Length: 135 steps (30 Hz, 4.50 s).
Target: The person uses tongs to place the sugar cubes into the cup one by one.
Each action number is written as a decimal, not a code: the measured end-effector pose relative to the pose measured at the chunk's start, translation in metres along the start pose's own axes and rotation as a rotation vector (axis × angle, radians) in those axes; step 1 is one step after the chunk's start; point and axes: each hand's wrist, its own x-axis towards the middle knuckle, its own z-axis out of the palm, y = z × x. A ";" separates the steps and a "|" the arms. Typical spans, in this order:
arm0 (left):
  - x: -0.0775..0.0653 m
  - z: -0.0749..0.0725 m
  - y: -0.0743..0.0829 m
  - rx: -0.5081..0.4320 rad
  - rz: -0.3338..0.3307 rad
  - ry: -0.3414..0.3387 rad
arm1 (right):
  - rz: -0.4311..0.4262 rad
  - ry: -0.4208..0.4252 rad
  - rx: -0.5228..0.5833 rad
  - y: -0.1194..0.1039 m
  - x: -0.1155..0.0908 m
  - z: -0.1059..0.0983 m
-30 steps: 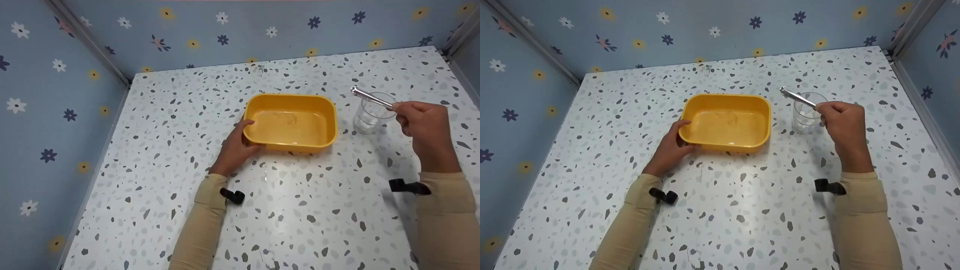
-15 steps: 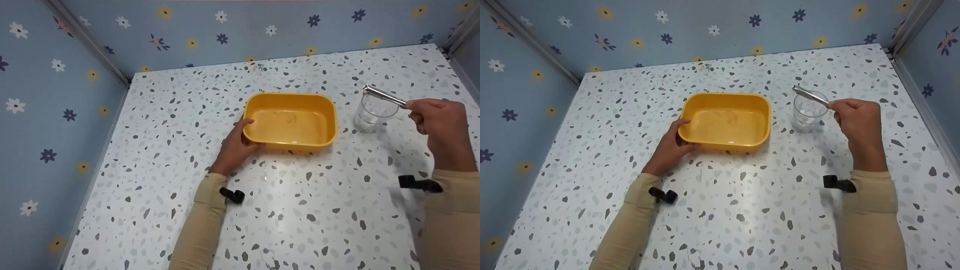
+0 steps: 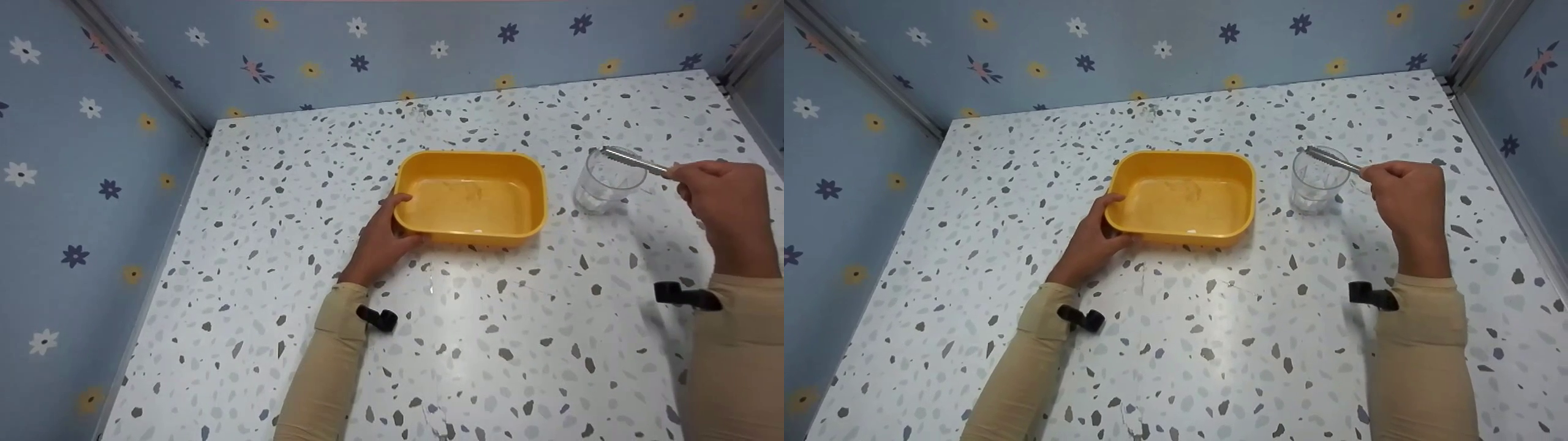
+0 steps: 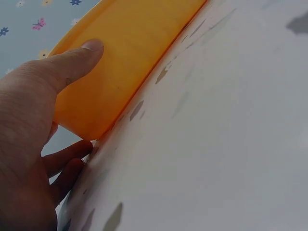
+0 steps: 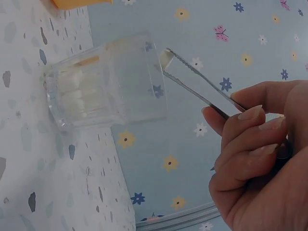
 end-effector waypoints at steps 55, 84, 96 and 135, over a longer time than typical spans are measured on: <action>0.000 0.000 -0.001 -0.025 0.027 0.000 | -0.233 0.117 -0.550 -0.008 -0.017 0.023; -0.005 0.001 0.000 -0.044 0.083 0.034 | -0.351 0.148 -0.388 -0.030 -0.045 0.045; -0.005 0.002 0.000 -0.051 0.107 0.048 | -0.447 -0.016 -0.336 -0.034 -0.056 0.061; -0.002 0.003 0.000 -0.059 0.113 0.048 | -0.785 -0.339 -0.506 -0.020 -0.076 0.117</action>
